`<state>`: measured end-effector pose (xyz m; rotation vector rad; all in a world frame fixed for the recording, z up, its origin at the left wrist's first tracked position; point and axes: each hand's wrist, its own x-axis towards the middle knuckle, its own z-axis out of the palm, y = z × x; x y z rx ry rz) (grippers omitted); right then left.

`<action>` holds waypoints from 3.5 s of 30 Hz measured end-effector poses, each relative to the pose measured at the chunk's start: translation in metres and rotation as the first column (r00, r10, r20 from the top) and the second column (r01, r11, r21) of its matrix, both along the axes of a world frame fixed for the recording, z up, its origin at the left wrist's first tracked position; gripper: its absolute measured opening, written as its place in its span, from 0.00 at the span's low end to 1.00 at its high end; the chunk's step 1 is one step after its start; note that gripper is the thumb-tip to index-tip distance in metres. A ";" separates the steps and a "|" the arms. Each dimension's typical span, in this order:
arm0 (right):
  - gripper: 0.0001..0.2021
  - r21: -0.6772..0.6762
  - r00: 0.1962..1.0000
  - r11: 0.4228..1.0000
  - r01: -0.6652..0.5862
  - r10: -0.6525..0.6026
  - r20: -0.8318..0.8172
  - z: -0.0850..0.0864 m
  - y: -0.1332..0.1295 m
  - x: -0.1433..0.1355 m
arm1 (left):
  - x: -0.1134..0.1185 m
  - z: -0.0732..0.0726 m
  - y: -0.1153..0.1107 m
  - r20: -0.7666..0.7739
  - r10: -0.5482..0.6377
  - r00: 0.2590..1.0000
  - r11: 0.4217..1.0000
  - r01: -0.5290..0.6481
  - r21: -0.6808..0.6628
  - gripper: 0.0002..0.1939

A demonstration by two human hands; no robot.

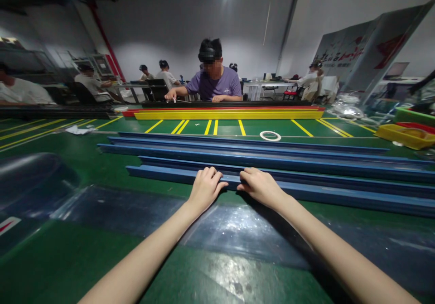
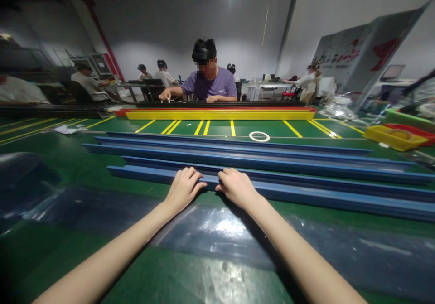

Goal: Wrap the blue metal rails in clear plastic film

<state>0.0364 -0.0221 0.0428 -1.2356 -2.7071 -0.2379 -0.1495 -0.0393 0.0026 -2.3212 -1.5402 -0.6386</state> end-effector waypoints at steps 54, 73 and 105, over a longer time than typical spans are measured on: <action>0.17 -0.281 0.990 0.950 0.134 -0.143 -0.012 0.001 -0.013 0.091 | -0.006 0.033 -0.004 -0.049 -0.111 0.993 0.941 0.090 -0.327 0.18; 0.16 -0.319 0.989 0.938 -0.134 0.148 0.021 0.018 0.001 -0.008 | -0.113 0.070 0.025 0.025 0.160 0.987 0.564 -0.071 -0.822 0.18; 0.27 -0.398 0.969 0.885 -0.243 0.244 -0.049 0.001 0.026 -0.103 | -0.126 0.055 0.026 0.336 0.248 0.908 0.592 0.132 -0.795 0.28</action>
